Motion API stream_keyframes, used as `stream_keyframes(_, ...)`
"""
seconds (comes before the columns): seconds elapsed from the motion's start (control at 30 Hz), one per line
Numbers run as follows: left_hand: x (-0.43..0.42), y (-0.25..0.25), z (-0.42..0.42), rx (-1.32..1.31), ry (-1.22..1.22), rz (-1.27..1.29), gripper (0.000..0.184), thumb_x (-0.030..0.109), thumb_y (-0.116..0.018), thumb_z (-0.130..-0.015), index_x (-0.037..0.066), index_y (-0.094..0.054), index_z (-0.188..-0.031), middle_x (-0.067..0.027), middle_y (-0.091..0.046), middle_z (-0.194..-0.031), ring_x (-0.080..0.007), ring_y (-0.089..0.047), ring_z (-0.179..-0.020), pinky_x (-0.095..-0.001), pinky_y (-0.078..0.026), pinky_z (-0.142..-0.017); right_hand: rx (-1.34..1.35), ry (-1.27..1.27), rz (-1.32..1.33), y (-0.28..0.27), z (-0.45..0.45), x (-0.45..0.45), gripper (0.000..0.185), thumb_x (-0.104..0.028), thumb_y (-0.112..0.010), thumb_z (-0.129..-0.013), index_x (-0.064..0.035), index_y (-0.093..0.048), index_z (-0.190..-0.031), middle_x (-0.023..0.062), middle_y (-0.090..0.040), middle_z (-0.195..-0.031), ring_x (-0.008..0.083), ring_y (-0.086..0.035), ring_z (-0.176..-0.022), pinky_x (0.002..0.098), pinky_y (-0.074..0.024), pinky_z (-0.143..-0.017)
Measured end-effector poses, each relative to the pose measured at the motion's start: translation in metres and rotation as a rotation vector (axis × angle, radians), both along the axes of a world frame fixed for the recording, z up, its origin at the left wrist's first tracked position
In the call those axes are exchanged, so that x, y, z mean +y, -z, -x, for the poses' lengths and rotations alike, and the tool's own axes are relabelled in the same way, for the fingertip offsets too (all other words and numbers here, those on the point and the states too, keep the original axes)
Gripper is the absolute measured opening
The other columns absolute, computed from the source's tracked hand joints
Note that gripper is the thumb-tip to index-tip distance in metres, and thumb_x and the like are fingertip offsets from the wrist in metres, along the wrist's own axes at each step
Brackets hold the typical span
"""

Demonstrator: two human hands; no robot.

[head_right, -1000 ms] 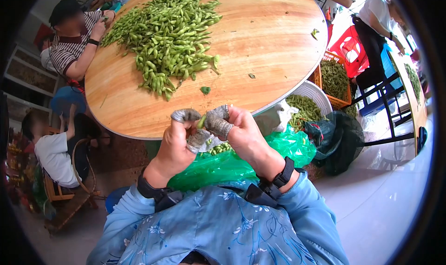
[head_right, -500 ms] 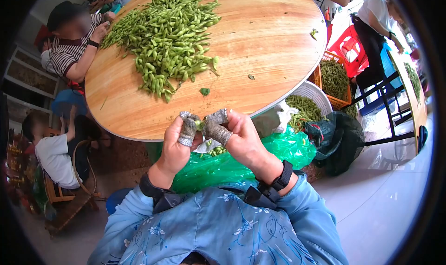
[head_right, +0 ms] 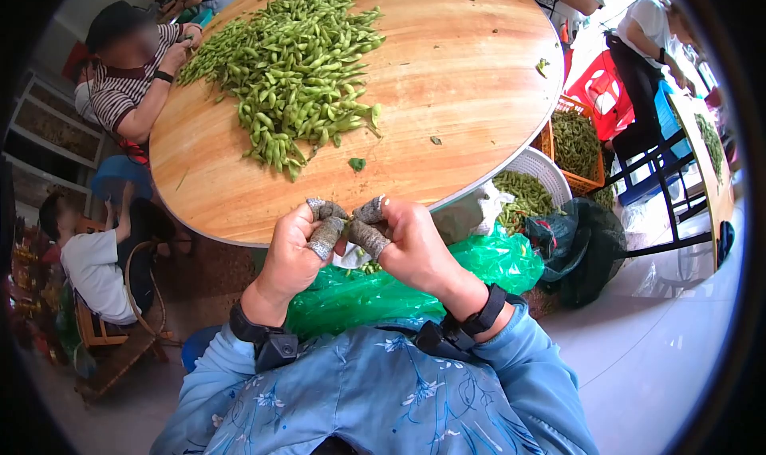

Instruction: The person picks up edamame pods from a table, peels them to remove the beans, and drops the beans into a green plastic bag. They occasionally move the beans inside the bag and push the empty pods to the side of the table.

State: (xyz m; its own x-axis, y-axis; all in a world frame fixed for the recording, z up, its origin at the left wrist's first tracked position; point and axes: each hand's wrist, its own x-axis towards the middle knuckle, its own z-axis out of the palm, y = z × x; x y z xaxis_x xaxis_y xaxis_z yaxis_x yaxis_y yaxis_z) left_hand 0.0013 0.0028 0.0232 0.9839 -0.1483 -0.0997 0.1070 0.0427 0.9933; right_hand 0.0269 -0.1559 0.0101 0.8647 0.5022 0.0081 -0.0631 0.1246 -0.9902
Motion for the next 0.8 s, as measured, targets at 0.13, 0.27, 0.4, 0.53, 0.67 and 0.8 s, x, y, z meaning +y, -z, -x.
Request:
stream_keyframes(0.13,-0.004,0.004,-0.001,-0.047,-0.010,-0.016,0.005,0.006,-0.044,-0.085,0.004,-0.048,-0.085,0.0034,-0.047,-0.066,-0.0017,-0.040,-0.055,-0.0160,-0.032,-0.048,0.004,0.009,0.049,-0.004,0.002,0.003,0.005,0.002,-0.053,-0.077,0.0035,-0.054,-0.082,0.0004,-0.055,-0.070,0.0043,-0.046,-0.067,0.0209,-0.0413,-0.057)
stream_keyframes(0.27,-0.006,0.005,-0.001,0.010,-0.052,0.002,0.007,0.003,-0.041,-0.083,0.005,-0.047,-0.083,0.0048,-0.044,-0.065,-0.0016,-0.039,-0.055,-0.0163,-0.031,-0.048,-0.112,0.011,0.104,0.000,0.004,0.006,0.007,0.003,-0.052,-0.075,0.0046,-0.054,-0.082,0.0033,-0.057,-0.070,0.0062,-0.048,-0.067,0.0225,-0.0424,-0.058)
stream_keyframes(0.4,-0.006,0.012,-0.001,0.060,-0.091,0.119,0.011,-0.002,-0.039,-0.077,0.005,-0.046,-0.081,0.0038,-0.044,-0.065,-0.0025,-0.038,-0.055,-0.0185,-0.032,-0.048,-0.085,-0.004,0.089,-0.001,0.006,0.007,0.007,0.003,-0.052,-0.074,0.0044,-0.055,-0.081,0.0057,-0.058,-0.071,0.0068,-0.050,-0.068,0.0231,-0.0426,-0.058)
stream_keyframes(0.53,-0.004,0.029,-0.002,0.052,-0.123,0.207,0.016,-0.005,-0.039,-0.075,0.005,-0.048,-0.084,0.0010,-0.049,-0.069,-0.0050,-0.046,-0.061,-0.0183,-0.039,-0.055,-0.106,-0.020,0.086,-0.003,0.005,0.004,0.007,0.003,-0.053,-0.076,0.0045,-0.055,-0.082,0.0048,-0.058,-0.071,0.0072,-0.050,-0.069,0.0230,-0.0422,-0.059)
stream_keyframes(0.67,-0.002,0.025,0.010,-0.183,0.072,-0.167,0.026,-0.012,-0.043,-0.070,0.001,-0.053,-0.091,-0.0041,-0.056,-0.077,-0.0103,-0.054,-0.073,-0.0221,-0.044,-0.067,-0.097,0.196,0.088,0.001,-0.007,-0.028,0.009,-0.001,-0.055,-0.079,0.0027,-0.058,-0.087,0.0031,-0.059,-0.078,0.0089,-0.052,-0.073,0.0233,-0.0443,-0.066)
stream_keyframes(0.8,-0.001,0.017,0.015,-0.498,0.271,-0.376,0.017,-0.006,-0.054,-0.070,0.001,-0.058,-0.085,-0.0085,-0.059,-0.081,-0.0159,-0.057,-0.074,-0.0260,-0.045,-0.069,-0.314,0.548,0.415,0.006,-0.031,-0.104,0.019,-0.003,-0.054,-0.078,0.0034,-0.056,-0.097,0.0027,-0.056,-0.073,0.0077,-0.049,-0.064,0.0204,-0.0418,-0.060)
